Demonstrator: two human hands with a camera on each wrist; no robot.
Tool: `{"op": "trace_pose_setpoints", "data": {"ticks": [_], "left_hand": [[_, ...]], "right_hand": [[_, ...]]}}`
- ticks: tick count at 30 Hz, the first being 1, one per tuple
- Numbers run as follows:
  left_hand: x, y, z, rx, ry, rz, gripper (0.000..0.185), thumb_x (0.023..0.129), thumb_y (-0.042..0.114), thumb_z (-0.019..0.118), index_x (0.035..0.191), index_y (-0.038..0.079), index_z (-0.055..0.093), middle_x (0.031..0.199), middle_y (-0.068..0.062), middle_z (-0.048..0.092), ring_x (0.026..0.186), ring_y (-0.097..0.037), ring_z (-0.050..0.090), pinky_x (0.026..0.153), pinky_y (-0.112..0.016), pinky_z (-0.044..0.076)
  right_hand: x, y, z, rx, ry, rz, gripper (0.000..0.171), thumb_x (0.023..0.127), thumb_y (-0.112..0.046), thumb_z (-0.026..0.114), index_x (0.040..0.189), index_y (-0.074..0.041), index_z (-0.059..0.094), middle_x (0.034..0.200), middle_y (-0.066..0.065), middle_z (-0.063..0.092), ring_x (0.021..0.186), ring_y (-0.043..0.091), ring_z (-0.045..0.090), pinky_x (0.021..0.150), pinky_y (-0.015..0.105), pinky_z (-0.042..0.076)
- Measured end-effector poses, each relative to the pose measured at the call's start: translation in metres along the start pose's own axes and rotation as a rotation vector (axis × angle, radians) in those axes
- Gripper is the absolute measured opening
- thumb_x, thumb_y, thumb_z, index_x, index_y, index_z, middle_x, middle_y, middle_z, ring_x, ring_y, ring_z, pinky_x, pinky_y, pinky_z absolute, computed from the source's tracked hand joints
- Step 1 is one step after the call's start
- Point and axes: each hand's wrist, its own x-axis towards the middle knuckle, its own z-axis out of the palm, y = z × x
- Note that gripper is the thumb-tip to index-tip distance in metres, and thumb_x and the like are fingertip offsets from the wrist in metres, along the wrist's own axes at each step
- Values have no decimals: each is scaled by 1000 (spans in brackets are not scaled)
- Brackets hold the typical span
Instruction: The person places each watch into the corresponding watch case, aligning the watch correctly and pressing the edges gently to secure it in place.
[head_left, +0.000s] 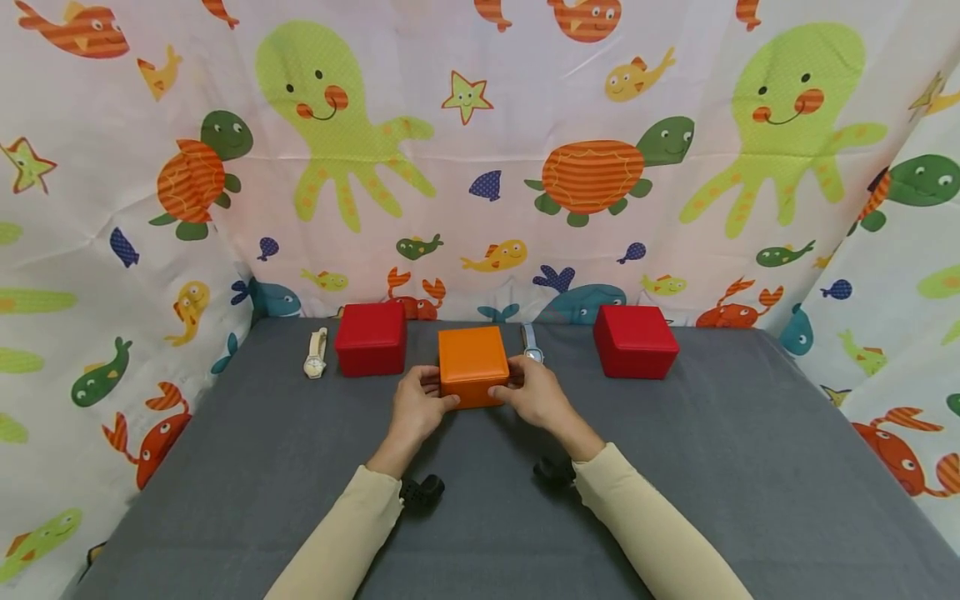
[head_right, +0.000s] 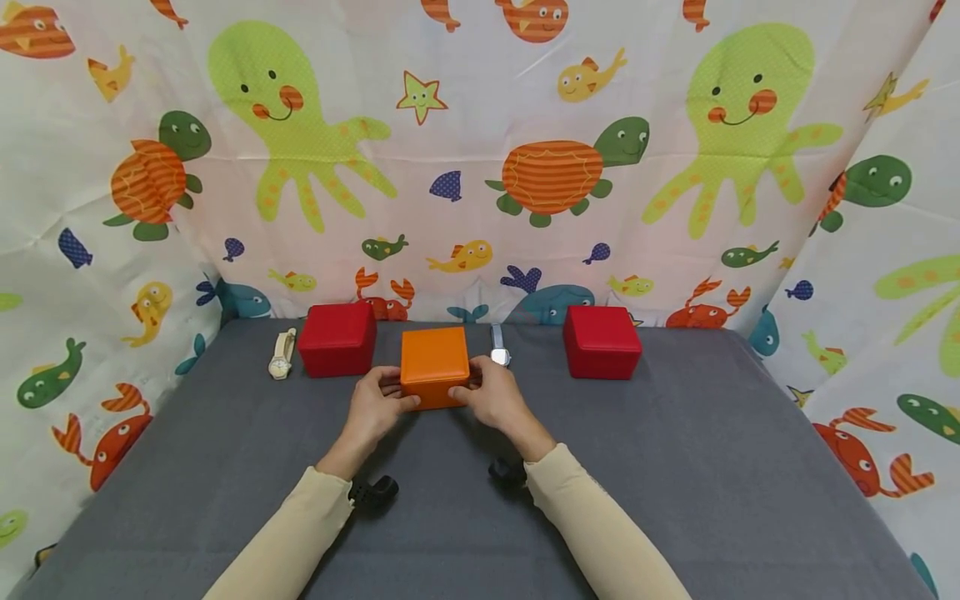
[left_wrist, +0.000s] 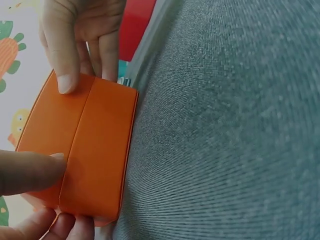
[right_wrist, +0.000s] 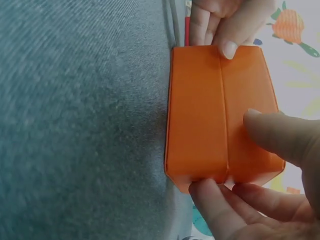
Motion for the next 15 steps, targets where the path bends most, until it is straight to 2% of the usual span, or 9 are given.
{"op": "trace_pose_setpoints", "data": {"ticks": [7, 15], "left_hand": [[3, -2, 2, -36, -22, -10, 53, 75, 0, 78, 123, -2, 56, 117, -18, 59, 107, -30, 61, 92, -40, 50], [3, -4, 0, -83, -27, -29, 54, 76, -1, 78, 125, -4, 55, 119, -20, 59, 108, -31, 60, 93, -41, 49]], "right_hand": [[3, 2, -1, -70, 19, 34, 39, 83, -29, 75, 112, -4, 66, 99, 4, 68, 82, 17, 61, 73, 32, 53], [1, 5, 2, -26, 56, -57, 36, 85, -28, 74, 111, -5, 68, 100, 3, 69, 79, 15, 63, 68, 30, 54]]}}
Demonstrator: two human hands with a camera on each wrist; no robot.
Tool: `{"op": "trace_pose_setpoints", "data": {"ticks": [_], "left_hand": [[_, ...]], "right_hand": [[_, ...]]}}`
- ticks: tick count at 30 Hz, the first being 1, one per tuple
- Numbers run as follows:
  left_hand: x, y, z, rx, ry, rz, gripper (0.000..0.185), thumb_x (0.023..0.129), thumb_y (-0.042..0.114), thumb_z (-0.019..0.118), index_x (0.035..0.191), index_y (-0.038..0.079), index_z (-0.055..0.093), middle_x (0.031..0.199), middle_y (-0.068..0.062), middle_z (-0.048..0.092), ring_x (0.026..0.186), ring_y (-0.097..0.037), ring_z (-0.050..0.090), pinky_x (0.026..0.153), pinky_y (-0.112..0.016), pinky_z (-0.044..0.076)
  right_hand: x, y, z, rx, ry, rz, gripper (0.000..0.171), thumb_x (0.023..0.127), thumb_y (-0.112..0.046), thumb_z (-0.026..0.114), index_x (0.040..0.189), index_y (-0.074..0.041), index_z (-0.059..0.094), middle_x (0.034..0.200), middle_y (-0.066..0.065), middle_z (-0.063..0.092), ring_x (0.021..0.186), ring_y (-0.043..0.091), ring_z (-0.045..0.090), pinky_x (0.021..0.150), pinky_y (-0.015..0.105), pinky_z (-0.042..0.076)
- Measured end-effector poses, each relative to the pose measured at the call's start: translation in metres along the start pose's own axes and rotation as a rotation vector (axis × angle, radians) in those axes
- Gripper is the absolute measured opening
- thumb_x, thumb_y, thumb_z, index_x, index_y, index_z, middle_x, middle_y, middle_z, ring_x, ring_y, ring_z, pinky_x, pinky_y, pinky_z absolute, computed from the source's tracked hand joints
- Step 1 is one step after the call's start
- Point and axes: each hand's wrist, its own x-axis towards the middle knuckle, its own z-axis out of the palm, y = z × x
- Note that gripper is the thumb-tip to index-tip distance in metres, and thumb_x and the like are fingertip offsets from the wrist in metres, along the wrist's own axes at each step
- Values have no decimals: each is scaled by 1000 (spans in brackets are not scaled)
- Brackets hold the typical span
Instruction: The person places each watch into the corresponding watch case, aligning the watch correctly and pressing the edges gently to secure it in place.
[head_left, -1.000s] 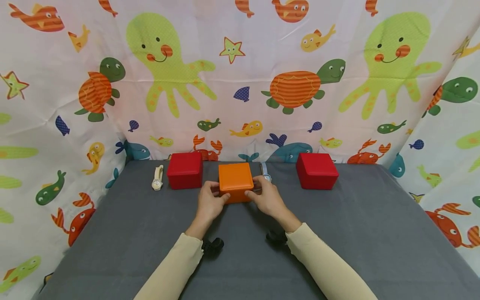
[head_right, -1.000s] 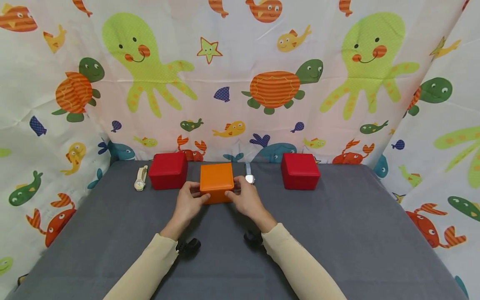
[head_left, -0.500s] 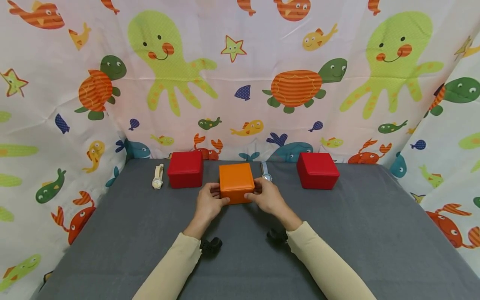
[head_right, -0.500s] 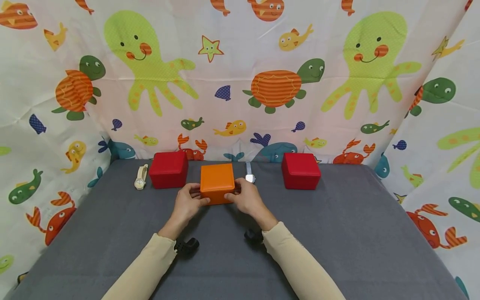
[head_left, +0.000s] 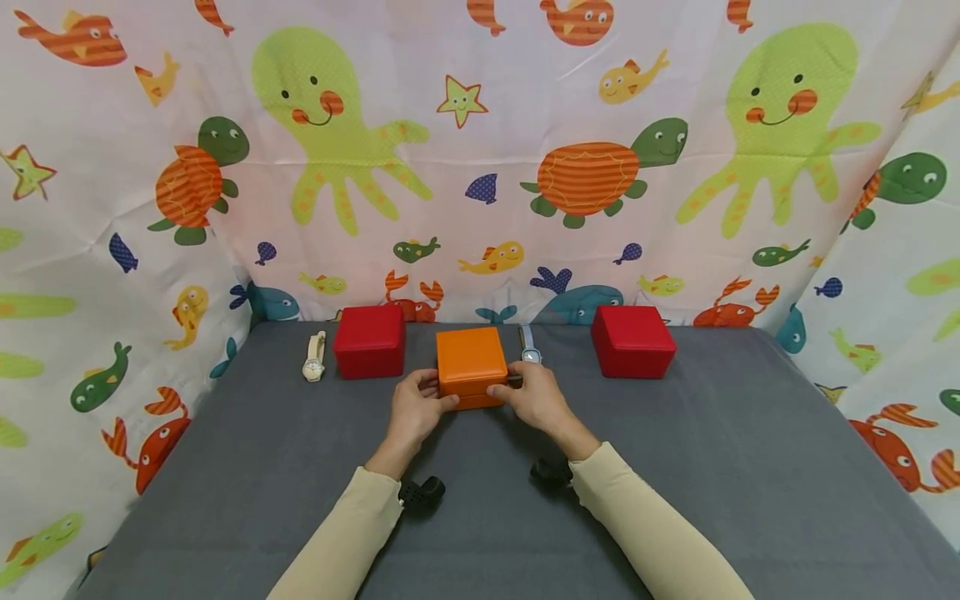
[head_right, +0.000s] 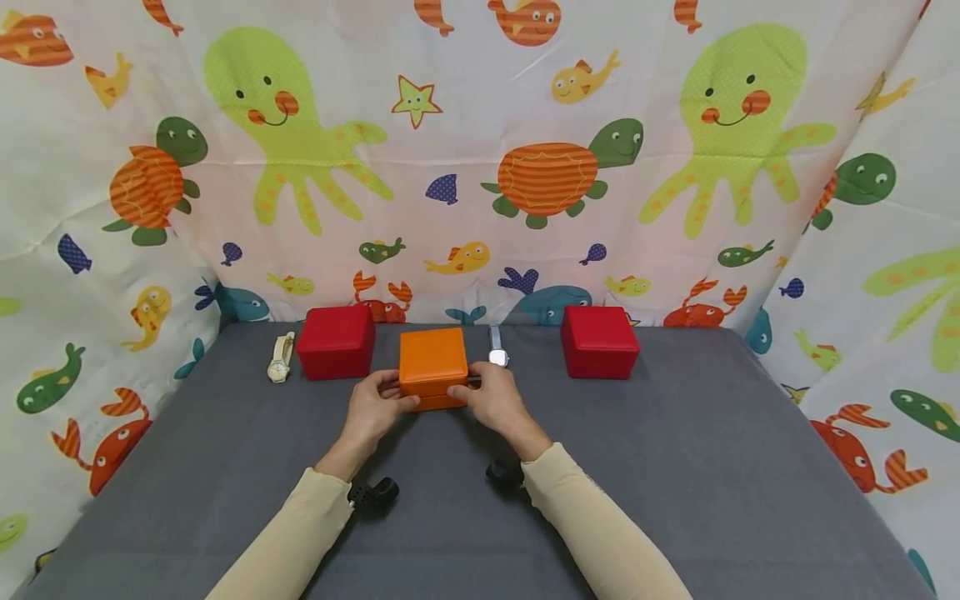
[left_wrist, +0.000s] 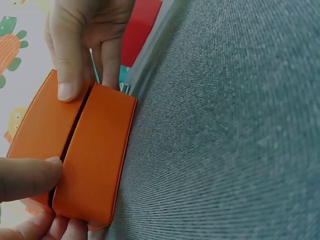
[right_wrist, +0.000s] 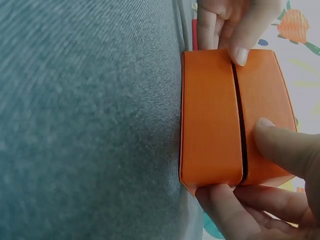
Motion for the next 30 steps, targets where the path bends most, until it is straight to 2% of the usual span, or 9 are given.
{"op": "trace_pose_setpoints", "data": {"ticks": [7, 13, 15, 17, 20, 24, 27, 30], "left_hand": [[-1, 1, 0, -8, 3, -7, 53, 74, -4, 77, 123, -4, 57, 118, -20, 60, 107, -31, 61, 92, -41, 50], [0, -1, 1, -10, 37, -7, 49, 74, -2, 78, 120, -3, 61, 114, -18, 63, 103, -29, 63, 87, -38, 53], [0, -2, 1, -8, 47, -2, 47, 74, -1, 78, 119, -2, 62, 113, -18, 63, 101, -29, 63, 86, -38, 53], [0, -1, 0, 2, 57, 6, 47, 74, 0, 79, 118, -2, 63, 112, -17, 63, 101, -29, 63, 85, -38, 53], [0, -1, 0, 18, 63, 9, 47, 74, -1, 79, 118, -1, 63, 113, -16, 63, 101, -28, 62, 85, -39, 53], [-1, -1, 0, 31, 49, 6, 46, 75, 0, 79, 118, 0, 62, 113, -15, 63, 101, -28, 62, 84, -39, 54], [-1, -2, -1, 28, 37, 0, 46, 76, 0, 78, 119, 1, 62, 114, -15, 62, 102, -29, 61, 84, -38, 54], [0, -4, 0, 22, 31, -5, 46, 76, 0, 78, 119, 2, 61, 115, -15, 61, 103, -28, 60, 84, -38, 53]], "right_hand": [[-2, -2, -1, 76, -1, 40, 39, 86, -24, 73, 115, -7, 53, 110, 6, 63, 94, 19, 63, 75, 33, 55], [-3, -4, -2, 46, 5, 23, 32, 89, -27, 70, 101, -10, 45, 88, 7, 59, 70, 19, 55, 59, 30, 46], [-3, -5, -1, 36, 7, 22, 33, 89, -28, 69, 100, -10, 44, 85, 7, 58, 67, 20, 53, 57, 30, 44], [-3, -5, -1, 33, 8, 23, 33, 88, -28, 70, 103, -11, 45, 91, 6, 61, 73, 18, 57, 61, 29, 48], [-2, -5, -1, 30, -8, 8, 37, 88, -24, 71, 112, -10, 47, 109, 7, 62, 89, 18, 62, 71, 32, 54], [0, -4, -3, -66, -11, -91, 50, 86, -17, 73, 127, -9, 46, 127, 10, 53, 102, 22, 58, 86, 37, 52], [1, -3, -6, -138, -12, -209, 54, 85, -11, 73, 131, -8, 46, 134, 13, 44, 101, 23, 59, 86, 35, 52], [0, -2, -8, -188, -27, -306, 49, 85, -7, 72, 128, -8, 49, 138, 15, 39, 97, 23, 63, 80, 31, 55]]}}
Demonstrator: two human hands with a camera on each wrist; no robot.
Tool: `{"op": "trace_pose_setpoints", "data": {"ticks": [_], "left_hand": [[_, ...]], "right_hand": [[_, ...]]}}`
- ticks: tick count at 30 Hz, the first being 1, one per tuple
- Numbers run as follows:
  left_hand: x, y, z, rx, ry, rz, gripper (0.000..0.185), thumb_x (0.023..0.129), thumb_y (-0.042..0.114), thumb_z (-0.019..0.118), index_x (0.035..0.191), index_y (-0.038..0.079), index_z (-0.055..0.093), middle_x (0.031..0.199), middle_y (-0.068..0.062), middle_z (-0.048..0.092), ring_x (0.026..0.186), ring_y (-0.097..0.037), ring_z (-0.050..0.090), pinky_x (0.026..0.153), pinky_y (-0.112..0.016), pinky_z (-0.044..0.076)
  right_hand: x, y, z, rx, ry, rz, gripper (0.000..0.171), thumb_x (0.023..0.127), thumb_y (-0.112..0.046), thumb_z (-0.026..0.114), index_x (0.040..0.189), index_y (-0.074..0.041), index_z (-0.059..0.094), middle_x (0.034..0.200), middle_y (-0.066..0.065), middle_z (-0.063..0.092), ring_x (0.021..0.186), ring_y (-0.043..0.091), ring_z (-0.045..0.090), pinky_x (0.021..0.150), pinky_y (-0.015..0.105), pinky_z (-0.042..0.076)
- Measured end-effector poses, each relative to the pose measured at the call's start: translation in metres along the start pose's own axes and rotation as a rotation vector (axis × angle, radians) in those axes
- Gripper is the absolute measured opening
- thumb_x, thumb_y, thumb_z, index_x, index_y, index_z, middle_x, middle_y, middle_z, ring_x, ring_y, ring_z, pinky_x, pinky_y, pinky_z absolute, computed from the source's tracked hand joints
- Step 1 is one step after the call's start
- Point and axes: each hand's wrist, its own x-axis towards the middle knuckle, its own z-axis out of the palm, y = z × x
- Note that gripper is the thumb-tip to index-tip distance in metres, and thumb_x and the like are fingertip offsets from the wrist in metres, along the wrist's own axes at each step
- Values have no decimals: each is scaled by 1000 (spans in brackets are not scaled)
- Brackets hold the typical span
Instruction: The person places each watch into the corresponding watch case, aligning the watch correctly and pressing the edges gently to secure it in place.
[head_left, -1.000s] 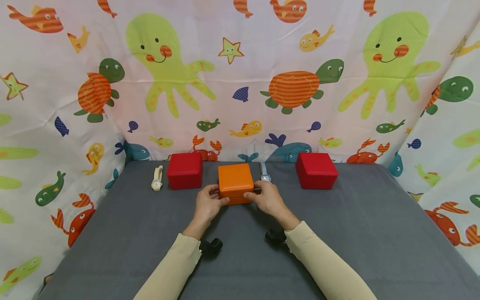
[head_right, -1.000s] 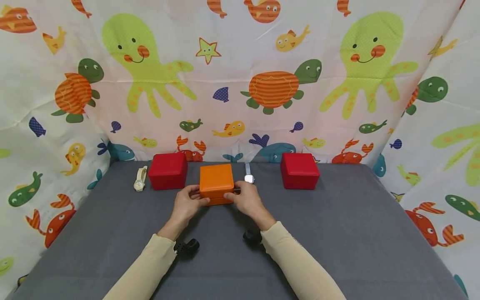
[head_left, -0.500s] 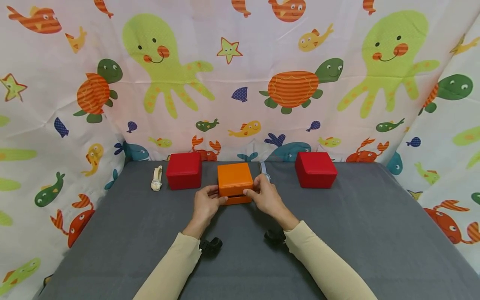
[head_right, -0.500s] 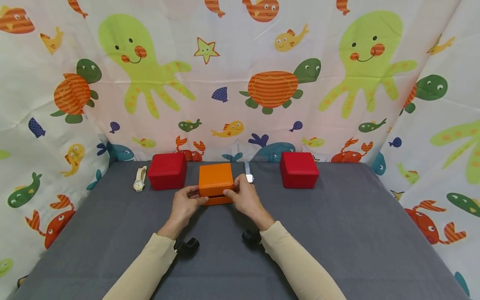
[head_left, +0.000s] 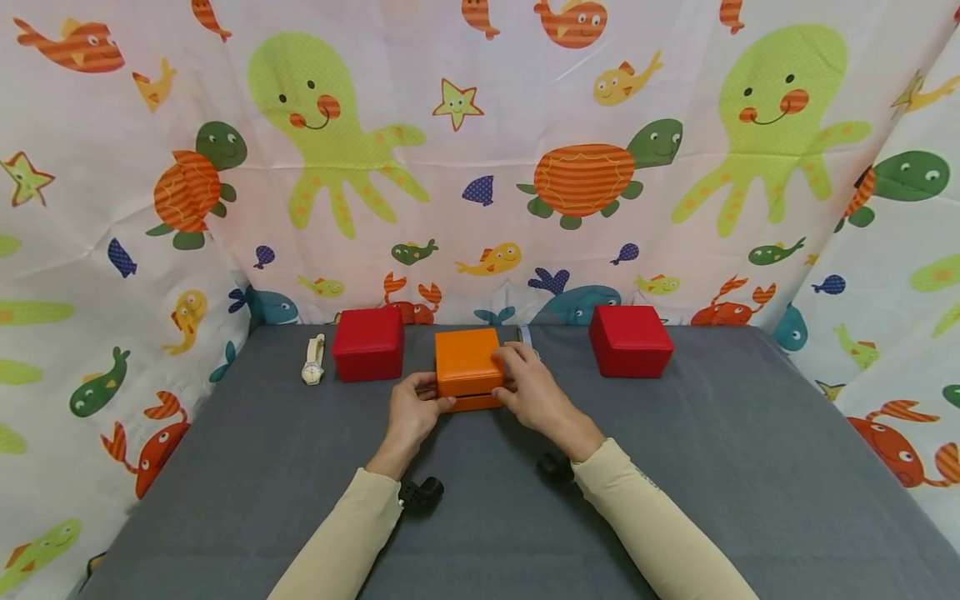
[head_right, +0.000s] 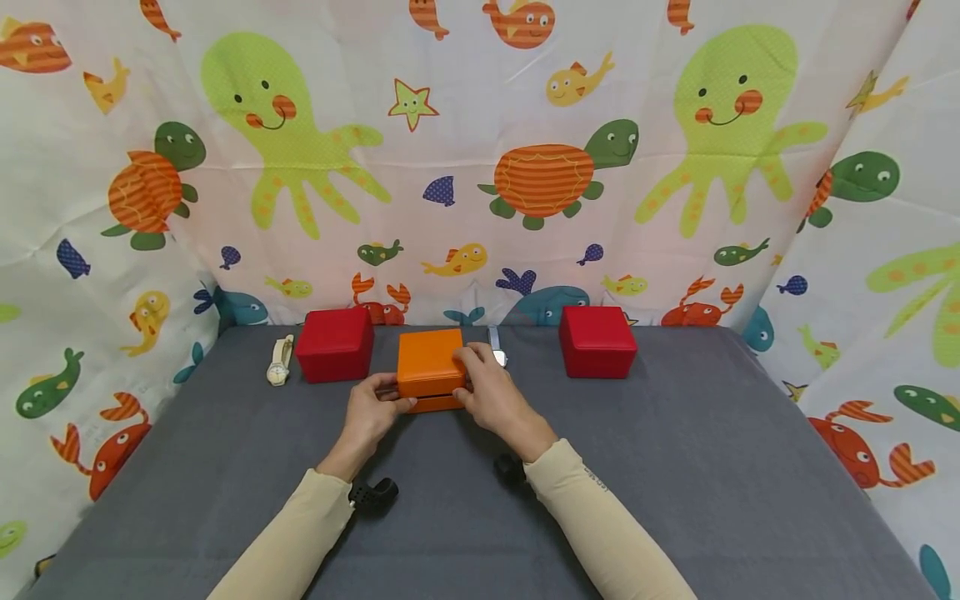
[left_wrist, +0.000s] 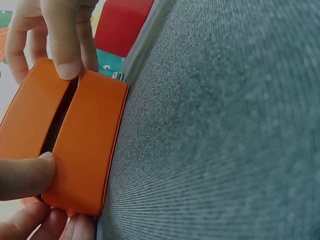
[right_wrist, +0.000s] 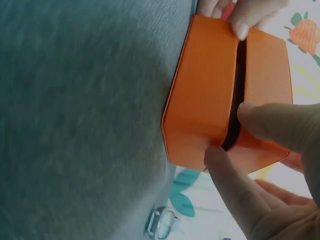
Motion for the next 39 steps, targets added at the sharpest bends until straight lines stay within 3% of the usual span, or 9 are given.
{"op": "trace_pose_setpoints", "data": {"ticks": [6, 12, 24, 30, 36, 39], "left_hand": [[1, 0, 0, 4, -11, -6, 47, 76, 0, 78, 120, 3, 60, 114, -15, 60, 104, -28, 60, 84, -38, 54], [2, 1, 0, -1, -14, 2, 47, 77, 0, 77, 120, 3, 60, 114, -14, 60, 104, -28, 60, 84, -38, 54], [1, 0, 0, 3, -15, 1, 47, 76, 0, 78, 120, 2, 60, 114, -15, 60, 103, -28, 61, 84, -37, 54], [1, -1, -4, 16, 1, 2, 46, 76, 0, 78, 119, 2, 60, 112, -15, 61, 102, -28, 61, 84, -38, 54], [2, -2, 1, 11, -17, 12, 46, 76, 1, 78, 119, 2, 60, 114, -15, 60, 103, -29, 61, 82, -36, 54], [2, -2, 0, 18, -9, 28, 47, 75, 0, 78, 119, 1, 60, 113, -15, 60, 102, -30, 61, 82, -37, 55]], "right_hand": [[0, 2, 0, -178, 0, -132, 50, 84, -10, 74, 127, -9, 49, 139, 14, 38, 103, 28, 59, 88, 38, 52], [1, 5, -2, -246, -16, -198, 51, 85, -11, 73, 129, -9, 47, 138, 15, 41, 102, 30, 61, 89, 39, 52], [2, 5, -4, -360, -9, -289, 49, 82, -14, 75, 125, -8, 51, 133, 13, 48, 99, 26, 61, 84, 38, 54], [7, 3, -4, -397, -30, -382, 46, 81, -13, 76, 121, -7, 53, 127, 10, 52, 97, 24, 60, 84, 37, 54], [7, 6, -12, -514, -37, -481, 39, 82, -16, 74, 116, -13, 54, 124, 14, 57, 98, 27, 63, 77, 39, 56], [9, 7, -13, -562, -25, -540, 36, 82, -17, 74, 112, -14, 54, 120, 15, 59, 89, 27, 64, 72, 38, 57]]}}
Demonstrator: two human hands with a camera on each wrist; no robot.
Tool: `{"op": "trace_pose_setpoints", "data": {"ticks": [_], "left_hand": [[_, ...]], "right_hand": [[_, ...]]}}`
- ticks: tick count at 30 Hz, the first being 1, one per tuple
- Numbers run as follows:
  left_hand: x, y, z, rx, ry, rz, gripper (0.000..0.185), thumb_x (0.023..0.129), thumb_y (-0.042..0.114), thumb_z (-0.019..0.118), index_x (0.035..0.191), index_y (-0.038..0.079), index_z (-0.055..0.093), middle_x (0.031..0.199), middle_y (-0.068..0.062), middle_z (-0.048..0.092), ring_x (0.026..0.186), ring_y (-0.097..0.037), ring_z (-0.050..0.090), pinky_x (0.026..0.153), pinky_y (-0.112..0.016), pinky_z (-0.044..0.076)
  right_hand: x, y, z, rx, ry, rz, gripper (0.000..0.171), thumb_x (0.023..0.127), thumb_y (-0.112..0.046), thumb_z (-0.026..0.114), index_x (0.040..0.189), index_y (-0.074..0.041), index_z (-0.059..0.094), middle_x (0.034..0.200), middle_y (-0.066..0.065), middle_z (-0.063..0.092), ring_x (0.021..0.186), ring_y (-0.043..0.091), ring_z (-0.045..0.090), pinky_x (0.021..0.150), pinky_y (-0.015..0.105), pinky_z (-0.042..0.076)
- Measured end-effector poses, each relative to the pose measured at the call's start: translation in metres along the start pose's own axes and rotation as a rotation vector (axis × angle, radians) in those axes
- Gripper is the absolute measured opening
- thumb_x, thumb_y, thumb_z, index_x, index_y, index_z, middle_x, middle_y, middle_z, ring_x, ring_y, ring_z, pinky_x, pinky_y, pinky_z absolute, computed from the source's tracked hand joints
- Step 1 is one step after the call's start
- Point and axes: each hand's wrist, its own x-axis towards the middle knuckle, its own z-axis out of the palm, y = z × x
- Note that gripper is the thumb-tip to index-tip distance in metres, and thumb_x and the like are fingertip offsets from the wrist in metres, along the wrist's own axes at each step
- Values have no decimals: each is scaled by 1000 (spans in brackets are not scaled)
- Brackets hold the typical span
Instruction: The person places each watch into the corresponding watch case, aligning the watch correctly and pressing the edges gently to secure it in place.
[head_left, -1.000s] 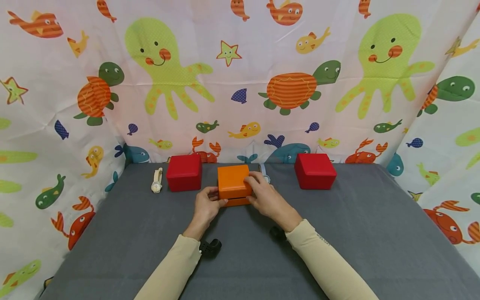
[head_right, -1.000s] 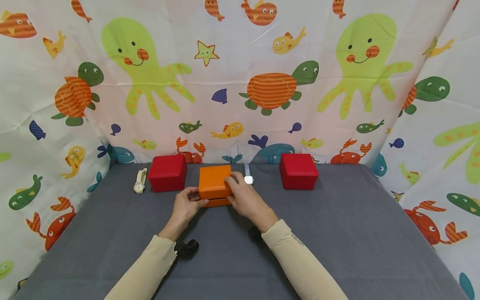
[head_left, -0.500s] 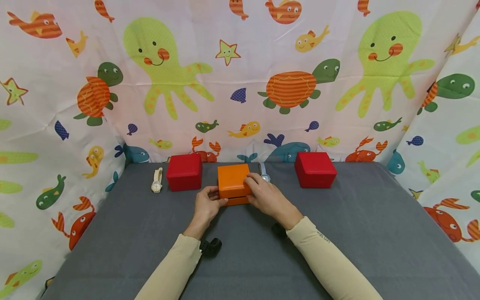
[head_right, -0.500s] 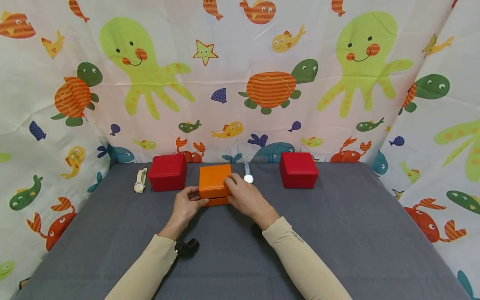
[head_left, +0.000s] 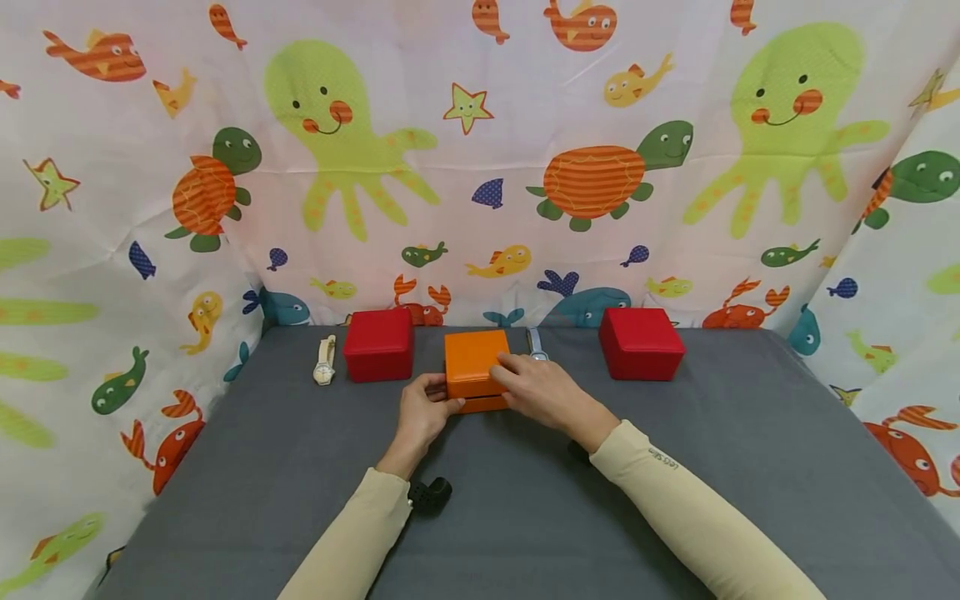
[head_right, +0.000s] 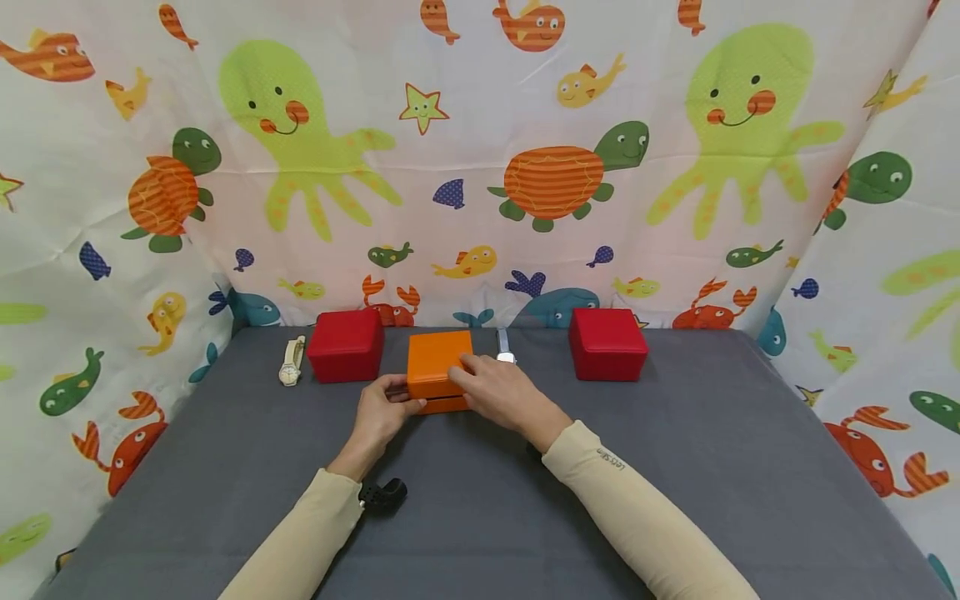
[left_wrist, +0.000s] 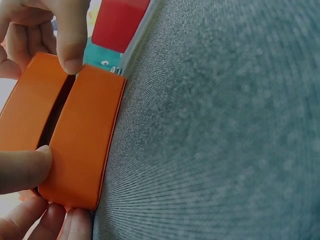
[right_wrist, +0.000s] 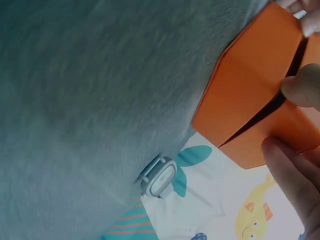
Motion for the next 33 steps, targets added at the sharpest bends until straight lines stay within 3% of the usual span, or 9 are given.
{"op": "trace_pose_setpoints", "data": {"ticks": [7, 33], "left_hand": [[2, 0, 1, -7, -3, -9, 47, 75, 2, 79, 118, 3, 61, 112, -14, 60, 102, -29, 61, 82, -37, 54], [-1, -1, 0, -3, -20, 2, 46, 79, 3, 76, 121, 1, 57, 118, -17, 58, 105, -32, 58, 89, -43, 51]], "right_hand": [[2, 5, -2, -65, 8, -76, 30, 82, -16, 73, 102, -13, 52, 107, 13, 61, 71, 23, 58, 61, 32, 55], [12, 18, -10, -37, -41, -150, 23, 82, -19, 69, 98, -13, 53, 98, 9, 63, 73, 20, 58, 64, 29, 55]]}}
